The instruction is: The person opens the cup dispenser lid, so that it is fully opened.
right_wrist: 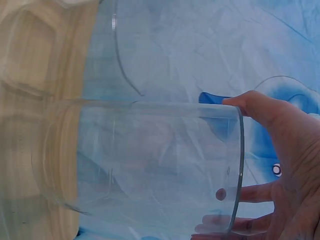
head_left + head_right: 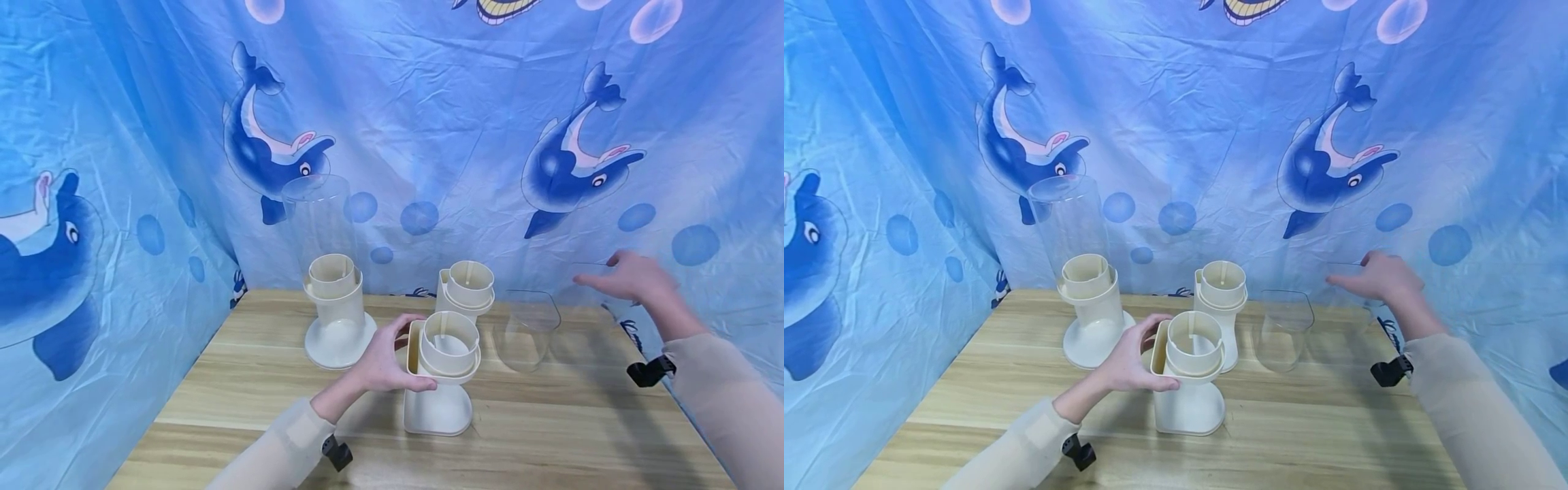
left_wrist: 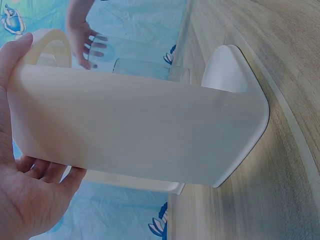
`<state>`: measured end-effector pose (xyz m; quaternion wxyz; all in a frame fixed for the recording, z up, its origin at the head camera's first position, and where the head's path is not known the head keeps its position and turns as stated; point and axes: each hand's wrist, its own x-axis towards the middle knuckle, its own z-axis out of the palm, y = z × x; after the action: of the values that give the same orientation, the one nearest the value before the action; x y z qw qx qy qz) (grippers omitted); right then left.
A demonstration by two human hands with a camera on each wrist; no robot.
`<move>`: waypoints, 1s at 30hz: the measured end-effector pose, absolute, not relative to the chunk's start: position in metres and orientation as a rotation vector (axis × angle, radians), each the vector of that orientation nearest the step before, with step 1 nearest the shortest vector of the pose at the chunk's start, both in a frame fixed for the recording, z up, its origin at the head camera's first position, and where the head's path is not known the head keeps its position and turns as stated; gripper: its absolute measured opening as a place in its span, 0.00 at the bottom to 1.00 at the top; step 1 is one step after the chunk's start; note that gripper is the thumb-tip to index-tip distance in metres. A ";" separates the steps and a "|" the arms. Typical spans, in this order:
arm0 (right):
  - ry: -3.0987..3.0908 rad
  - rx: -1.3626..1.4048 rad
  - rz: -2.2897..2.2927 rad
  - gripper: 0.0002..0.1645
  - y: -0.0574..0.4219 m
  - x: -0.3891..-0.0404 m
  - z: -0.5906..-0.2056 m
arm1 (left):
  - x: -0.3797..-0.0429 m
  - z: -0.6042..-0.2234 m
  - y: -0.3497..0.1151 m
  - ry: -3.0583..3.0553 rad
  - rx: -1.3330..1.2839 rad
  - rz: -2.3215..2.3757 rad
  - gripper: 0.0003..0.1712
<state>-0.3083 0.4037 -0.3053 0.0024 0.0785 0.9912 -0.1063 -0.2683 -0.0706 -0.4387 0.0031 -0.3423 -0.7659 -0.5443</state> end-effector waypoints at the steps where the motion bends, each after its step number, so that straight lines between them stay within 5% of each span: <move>1: 3.107 0.249 -0.334 0.76 0.403 -0.309 -0.307 | -0.268 -0.439 -0.071 -2.403 -1.073 -1.709 0.57; 30: 3.025 0.199 -0.372 0.77 0.404 -0.320 -0.346 | -0.270 -0.440 -0.070 -2.358 -1.104 -1.688 0.57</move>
<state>-0.3198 0.4039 -0.3457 0.0436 0.0652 0.9895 -0.1216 -0.2704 -0.0700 -0.4400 0.0192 -0.3556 -0.7599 -0.5439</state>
